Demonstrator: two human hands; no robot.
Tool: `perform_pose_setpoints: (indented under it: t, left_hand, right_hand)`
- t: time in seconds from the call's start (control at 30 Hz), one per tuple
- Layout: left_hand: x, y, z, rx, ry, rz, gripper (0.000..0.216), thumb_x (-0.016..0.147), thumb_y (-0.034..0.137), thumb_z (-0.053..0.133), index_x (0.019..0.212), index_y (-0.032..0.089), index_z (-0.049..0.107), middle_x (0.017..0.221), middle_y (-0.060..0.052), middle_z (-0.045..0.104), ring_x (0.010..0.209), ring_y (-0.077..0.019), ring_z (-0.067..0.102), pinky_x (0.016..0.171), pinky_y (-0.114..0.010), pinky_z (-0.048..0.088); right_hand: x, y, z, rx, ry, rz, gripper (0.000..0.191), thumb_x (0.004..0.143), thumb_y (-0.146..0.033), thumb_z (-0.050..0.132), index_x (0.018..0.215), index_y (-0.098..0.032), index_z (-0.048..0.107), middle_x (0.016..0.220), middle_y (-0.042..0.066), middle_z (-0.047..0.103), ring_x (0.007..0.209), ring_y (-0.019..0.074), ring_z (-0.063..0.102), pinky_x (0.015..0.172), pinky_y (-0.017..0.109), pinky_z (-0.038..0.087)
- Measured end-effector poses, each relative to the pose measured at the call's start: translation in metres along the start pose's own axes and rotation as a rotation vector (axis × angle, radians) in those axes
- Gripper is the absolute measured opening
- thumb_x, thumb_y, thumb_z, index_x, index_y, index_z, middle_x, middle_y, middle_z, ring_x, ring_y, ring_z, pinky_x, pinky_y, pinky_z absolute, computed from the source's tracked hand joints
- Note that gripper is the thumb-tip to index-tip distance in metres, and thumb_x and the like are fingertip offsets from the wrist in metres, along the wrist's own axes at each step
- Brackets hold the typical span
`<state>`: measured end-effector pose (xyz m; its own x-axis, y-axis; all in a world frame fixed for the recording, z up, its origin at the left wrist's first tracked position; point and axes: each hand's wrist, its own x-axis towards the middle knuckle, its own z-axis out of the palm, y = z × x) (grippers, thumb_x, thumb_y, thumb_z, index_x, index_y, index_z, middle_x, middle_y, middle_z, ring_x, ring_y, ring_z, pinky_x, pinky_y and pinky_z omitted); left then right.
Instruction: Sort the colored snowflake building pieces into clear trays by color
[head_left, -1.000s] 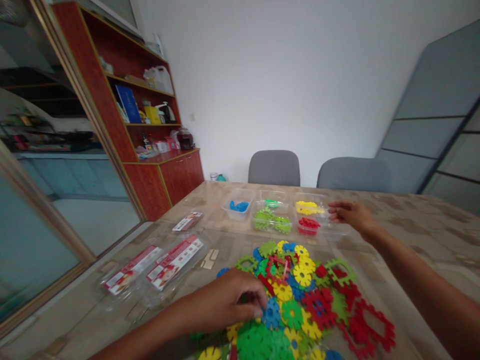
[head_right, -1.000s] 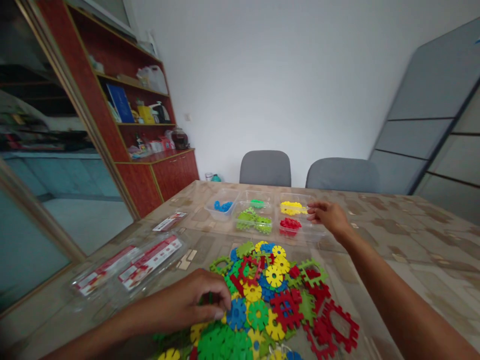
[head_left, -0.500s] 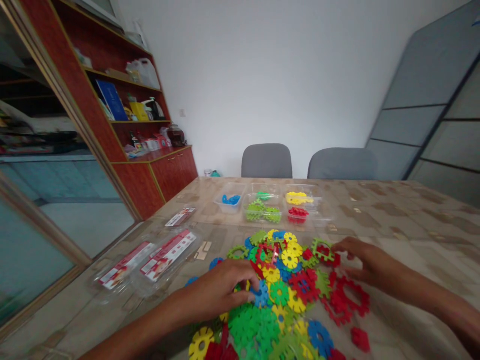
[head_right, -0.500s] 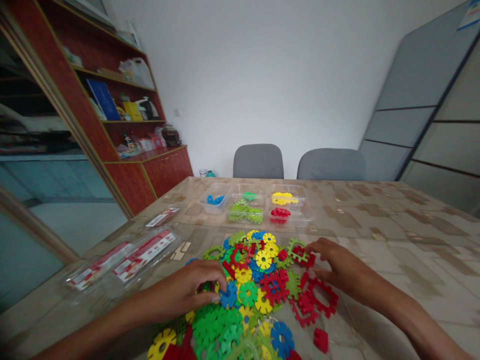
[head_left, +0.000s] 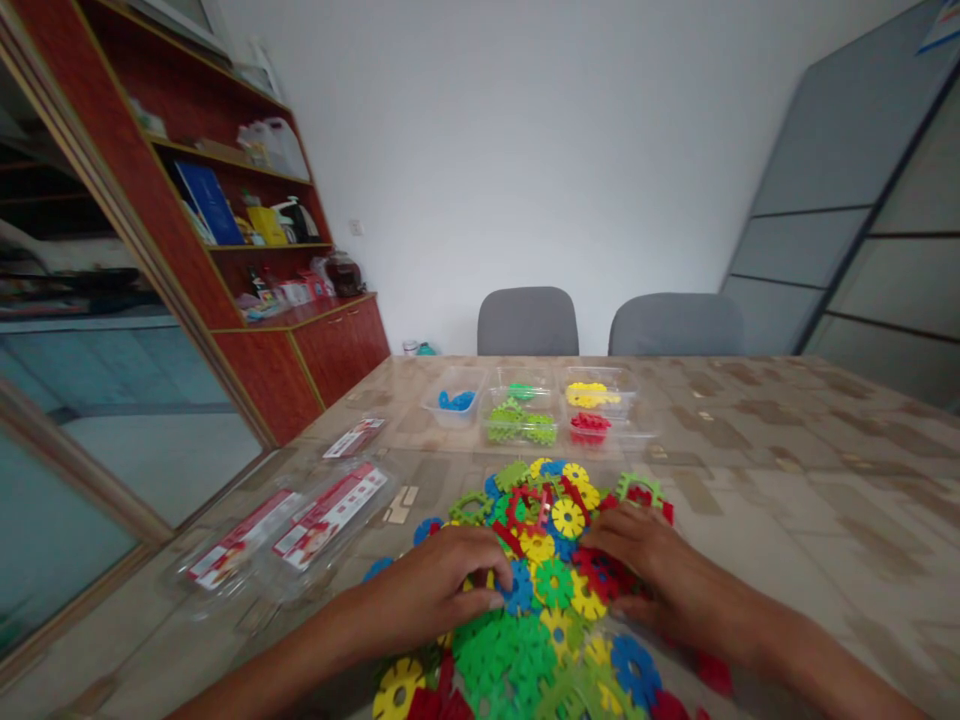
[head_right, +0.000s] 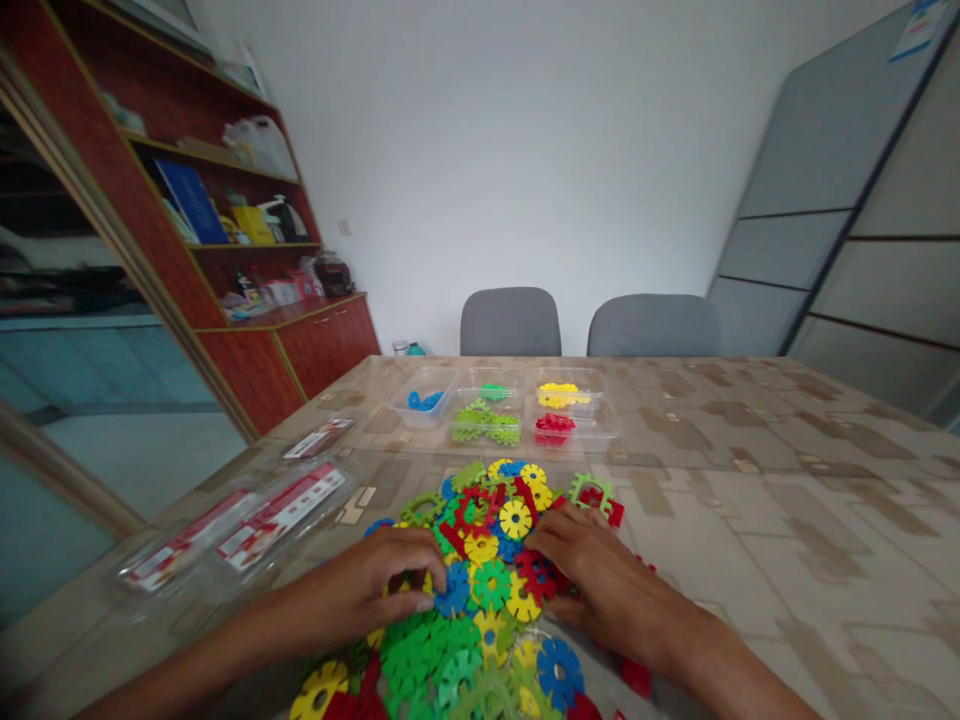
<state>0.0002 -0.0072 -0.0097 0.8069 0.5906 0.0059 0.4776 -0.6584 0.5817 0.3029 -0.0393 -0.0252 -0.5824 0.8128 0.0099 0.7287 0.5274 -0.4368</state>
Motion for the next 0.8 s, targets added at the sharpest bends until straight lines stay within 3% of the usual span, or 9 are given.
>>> perform_pose_setpoints:
  t: [0.17,0.23,0.33,0.43,0.57,0.67,0.8]
  left_hand:
    - [0.005,-0.002,0.001,0.022,0.131,-0.001,0.012,0.093,0.019,0.055,0.1,0.021,0.064,0.104,-0.004,0.066,0.099,-0.0182,0.061,0.089,-0.029,0.045]
    - [0.01,-0.005,0.003,0.082,0.196,0.004,0.016,0.092,0.018,0.055,0.106,0.021,0.063,0.115,-0.006,0.064,0.108,-0.0199,0.059,0.095,-0.032,0.045]
    - [0.02,-0.011,0.006,0.197,0.254,0.049,0.036,0.089,0.014,0.056,0.124,0.024,0.056,0.138,-0.008,0.053,0.127,-0.0241,0.047,0.108,-0.041,0.038]
    - [0.032,-0.014,0.008,0.234,0.233,0.081,0.054,0.086,0.012,0.059,0.136,0.026,0.046,0.148,-0.009,0.044,0.137,-0.0253,0.037,0.114,-0.045,0.031]
    - [0.046,-0.015,0.009,0.23,0.202,0.075,0.061,0.083,0.012,0.064,0.139,0.024,0.043,0.145,-0.011,0.046,0.135,-0.0258,0.039,0.114,-0.044,0.031]
    - [0.053,-0.018,0.012,0.225,0.204,0.071,0.06,0.083,0.015,0.068,0.137,0.023,0.045,0.141,-0.011,0.051,0.13,-0.0258,0.046,0.111,-0.042,0.034]
    - [0.051,-0.02,0.014,0.229,0.223,0.064,0.058,0.082,0.019,0.072,0.134,0.023,0.048,0.136,-0.01,0.055,0.126,-0.0259,0.049,0.109,-0.041,0.036]
  right_hand:
    - [-0.002,-0.004,0.003,0.065,-0.016,0.022,0.056,0.074,-0.029,0.073,0.126,-0.019,0.055,0.136,0.015,0.052,0.131,0.0358,0.039,0.111,0.056,0.026]
    - [-0.003,-0.011,-0.003,0.113,-0.017,0.047,0.055,0.068,-0.024,0.074,0.119,-0.019,0.055,0.132,0.013,0.054,0.128,0.0339,0.043,0.109,0.051,0.032]
    - [-0.011,-0.011,-0.019,0.155,0.013,0.118,0.052,0.071,-0.025,0.068,0.119,-0.021,0.052,0.124,0.01,0.059,0.117,0.0293,0.054,0.1,0.041,0.044]
    - [-0.026,0.006,-0.034,0.039,0.061,0.299,0.062,0.074,-0.031,0.065,0.132,-0.017,0.047,0.132,0.018,0.058,0.121,0.0351,0.054,0.101,0.046,0.043]
    - [-0.042,0.028,-0.037,-0.092,-0.01,0.499,0.067,0.066,-0.027,0.069,0.131,-0.015,0.053,0.127,0.022,0.063,0.113,0.0412,0.06,0.094,0.051,0.048]
    - [-0.043,0.029,-0.029,-0.118,-0.058,0.481,0.067,0.063,-0.019,0.067,0.129,-0.019,0.055,0.118,0.018,0.069,0.105,0.0388,0.065,0.087,0.049,0.051]
    - [-0.039,0.029,-0.022,-0.212,-0.062,0.463,0.079,0.057,-0.012,0.065,0.136,-0.015,0.052,0.126,0.021,0.062,0.116,0.0413,0.058,0.088,0.051,0.05]
